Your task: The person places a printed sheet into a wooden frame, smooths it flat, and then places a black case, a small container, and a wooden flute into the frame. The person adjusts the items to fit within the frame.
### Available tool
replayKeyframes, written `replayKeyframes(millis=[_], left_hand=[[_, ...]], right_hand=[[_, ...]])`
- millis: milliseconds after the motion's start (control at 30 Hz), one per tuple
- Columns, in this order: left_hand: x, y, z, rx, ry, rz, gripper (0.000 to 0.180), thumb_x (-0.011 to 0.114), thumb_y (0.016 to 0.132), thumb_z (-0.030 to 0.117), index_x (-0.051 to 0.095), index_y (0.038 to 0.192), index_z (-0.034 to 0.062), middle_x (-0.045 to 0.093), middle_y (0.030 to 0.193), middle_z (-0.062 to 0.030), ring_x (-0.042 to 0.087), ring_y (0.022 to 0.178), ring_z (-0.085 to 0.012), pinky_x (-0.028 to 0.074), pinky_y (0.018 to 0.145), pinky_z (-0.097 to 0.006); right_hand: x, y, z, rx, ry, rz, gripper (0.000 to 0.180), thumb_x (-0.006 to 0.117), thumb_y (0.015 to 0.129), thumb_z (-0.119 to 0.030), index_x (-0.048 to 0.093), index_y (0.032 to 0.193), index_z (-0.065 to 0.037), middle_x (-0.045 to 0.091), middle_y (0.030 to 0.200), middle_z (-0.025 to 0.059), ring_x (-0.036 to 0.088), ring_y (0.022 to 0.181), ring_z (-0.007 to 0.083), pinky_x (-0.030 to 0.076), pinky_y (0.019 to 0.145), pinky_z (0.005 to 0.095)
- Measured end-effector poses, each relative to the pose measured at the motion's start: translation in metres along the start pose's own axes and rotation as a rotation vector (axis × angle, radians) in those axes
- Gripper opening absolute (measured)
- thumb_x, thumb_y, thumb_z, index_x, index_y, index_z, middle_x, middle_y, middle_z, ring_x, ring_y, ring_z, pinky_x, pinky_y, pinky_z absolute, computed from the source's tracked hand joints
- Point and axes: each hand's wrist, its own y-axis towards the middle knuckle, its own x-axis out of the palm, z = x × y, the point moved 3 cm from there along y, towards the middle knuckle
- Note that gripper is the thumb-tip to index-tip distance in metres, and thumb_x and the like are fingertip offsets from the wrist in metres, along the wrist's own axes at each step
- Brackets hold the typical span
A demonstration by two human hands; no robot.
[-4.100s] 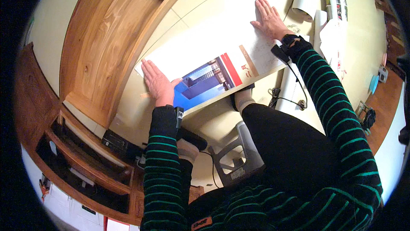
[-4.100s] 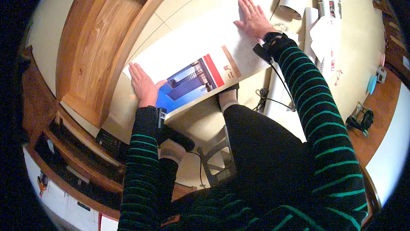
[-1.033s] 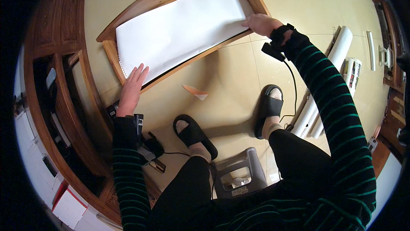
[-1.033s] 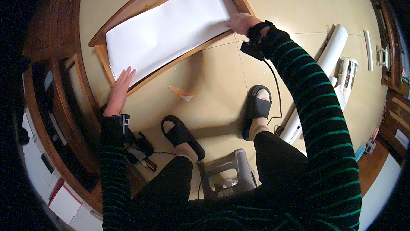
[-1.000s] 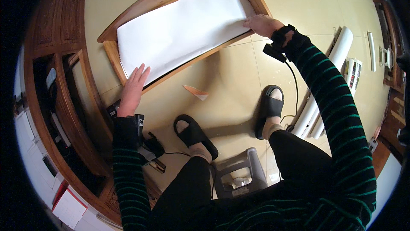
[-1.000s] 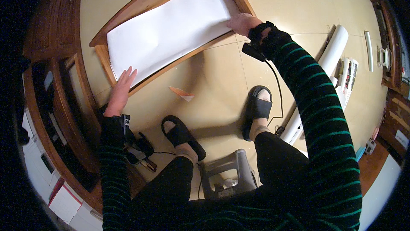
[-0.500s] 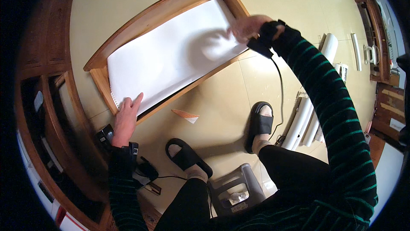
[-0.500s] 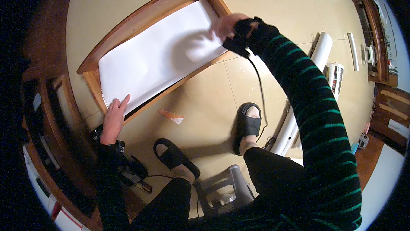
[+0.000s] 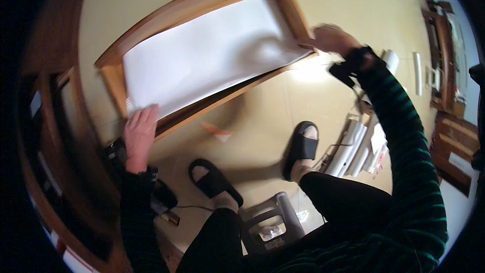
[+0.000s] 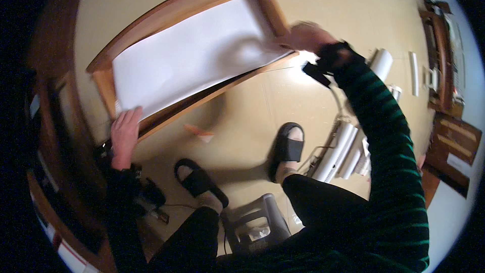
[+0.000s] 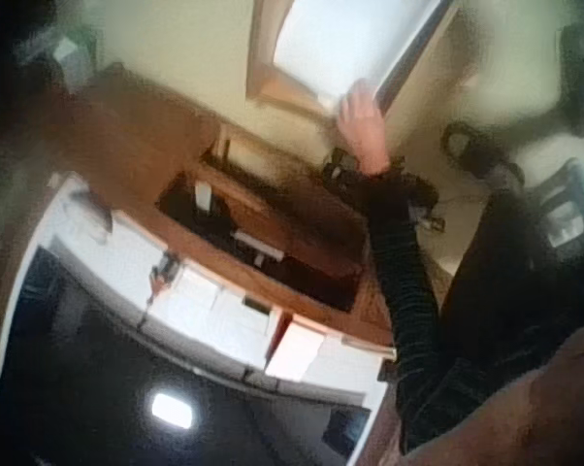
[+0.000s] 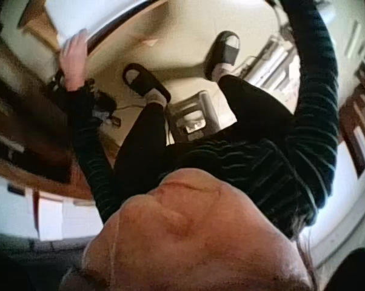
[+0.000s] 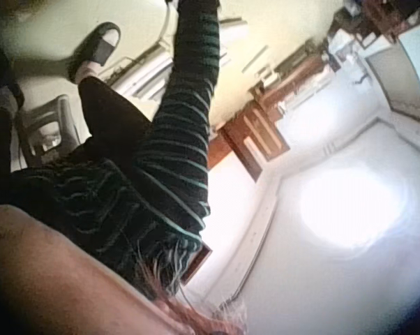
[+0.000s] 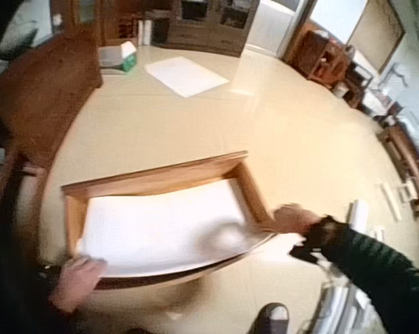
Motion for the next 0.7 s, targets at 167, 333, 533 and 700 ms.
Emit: replayKeyframes(millis=[167,333,533,700], left_hand=[[-0.037,-0.014,0.007,0.003,0.095,0.007,0.038,0.059,0.083,0.011,0.066,0.12,0.0075,0.061,0.103,-0.0029,0.06,0.097,-0.0223,0.052,0.085,-0.035],[-0.05,-0.042,0.034,-0.083,-0.077,-0.054,0.04,0.061,0.082,0.008,0.066,0.122,0.0088,0.061,0.106,-0.0034,0.06,0.096,-0.0224,0.052,0.083,-0.035],[-0.028,-0.061,0.046,-0.165,-0.478,-0.126,0.033,0.071,0.082,0.013,0.07,0.115,0.0064,0.059,0.113,-0.0096,0.053,0.112,-0.0308,0.041,0.101,-0.045],[-0.001,-0.071,0.026,-0.524,-0.472,0.08,0.03,0.077,0.082,0.02,0.067,0.105,0.0043,0.054,0.114,-0.0148,0.048,0.113,-0.0348,0.039,0.1,-0.045]], right_hand=[[0.05,-0.03,0.024,0.19,1.095,-0.054,0.085,0.045,0.097,-0.07,0.061,0.114,0.012,0.071,0.095,0.0231,0.074,0.082,0.0191,0.063,0.077,0.0323],[0.048,-0.011,0.032,0.038,1.286,-0.032,0.062,0.062,0.096,-0.055,0.066,0.115,0.003,0.071,0.103,0.013,0.07,0.091,0.0152,0.059,0.084,0.0262],[0.009,0.029,0.027,0.118,0.757,-0.09,0.058,0.078,0.087,-0.045,0.062,0.12,0.0,0.07,0.097,0.0115,0.063,0.079,0.0188,0.053,0.073,0.0324],[0.027,0.041,0.005,-0.034,0.846,0.239,0.109,0.089,0.075,-0.023,0.019,0.151,0.012,0.063,0.118,0.0311,0.065,0.111,0.0359,0.054,0.098,0.0419]])
